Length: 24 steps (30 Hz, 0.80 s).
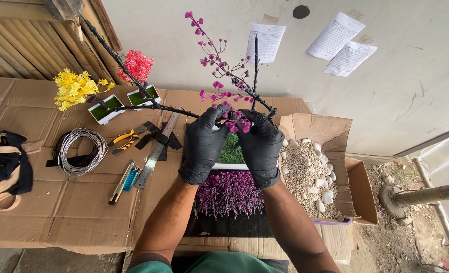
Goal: The person arranges purple artificial flowers onto a black branch structure inside a white rectangular planter. They pick up flower clusters from a tray, attach them to the branches by hand, and adjust their positions to create a decorative display.
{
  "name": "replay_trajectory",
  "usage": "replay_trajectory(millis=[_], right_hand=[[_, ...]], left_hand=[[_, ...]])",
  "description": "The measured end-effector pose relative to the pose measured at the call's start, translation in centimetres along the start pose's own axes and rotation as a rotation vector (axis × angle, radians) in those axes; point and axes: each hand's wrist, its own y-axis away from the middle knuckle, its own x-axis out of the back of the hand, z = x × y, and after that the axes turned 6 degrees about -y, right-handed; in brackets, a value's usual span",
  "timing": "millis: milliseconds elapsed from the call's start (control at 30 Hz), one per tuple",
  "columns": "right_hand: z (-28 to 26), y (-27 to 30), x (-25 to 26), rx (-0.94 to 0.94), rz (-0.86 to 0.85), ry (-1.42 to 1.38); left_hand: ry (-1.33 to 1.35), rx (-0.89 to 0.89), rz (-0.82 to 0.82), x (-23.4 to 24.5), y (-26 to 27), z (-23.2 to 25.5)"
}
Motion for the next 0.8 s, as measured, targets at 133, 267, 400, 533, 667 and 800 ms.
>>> replay_trajectory(millis=[133, 267, 400, 533, 667, 800], right_hand=[[-0.2, -0.1, -0.6, 0.189, 0.072, 0.274], [0.4, -0.4, -0.9, 0.253, 0.087, 0.331], [1.1, -0.3, -1.6, 0.222, 0.16, 0.35], [2.7, -0.2, -1.4, 0.231, 0.159, 0.266], [4.6, 0.1, -2.1, 0.258, 0.242, 0.294], [5.0, 0.1, -2.2, 0.275, 0.27, 0.332]], left_hand=[[-0.005, 0.009, 0.002, -0.8, 0.3, -0.7], [0.032, -0.004, 0.011, -0.8, 0.3, -0.8], [0.044, 0.006, 0.046, -1.3, 0.4, -0.7], [0.055, 0.005, 0.057, -1.5, 0.3, -0.9], [0.081, 0.028, 0.09, -2.0, 0.4, -1.2], [0.071, 0.022, 0.104, -2.2, 0.3, -1.1]])
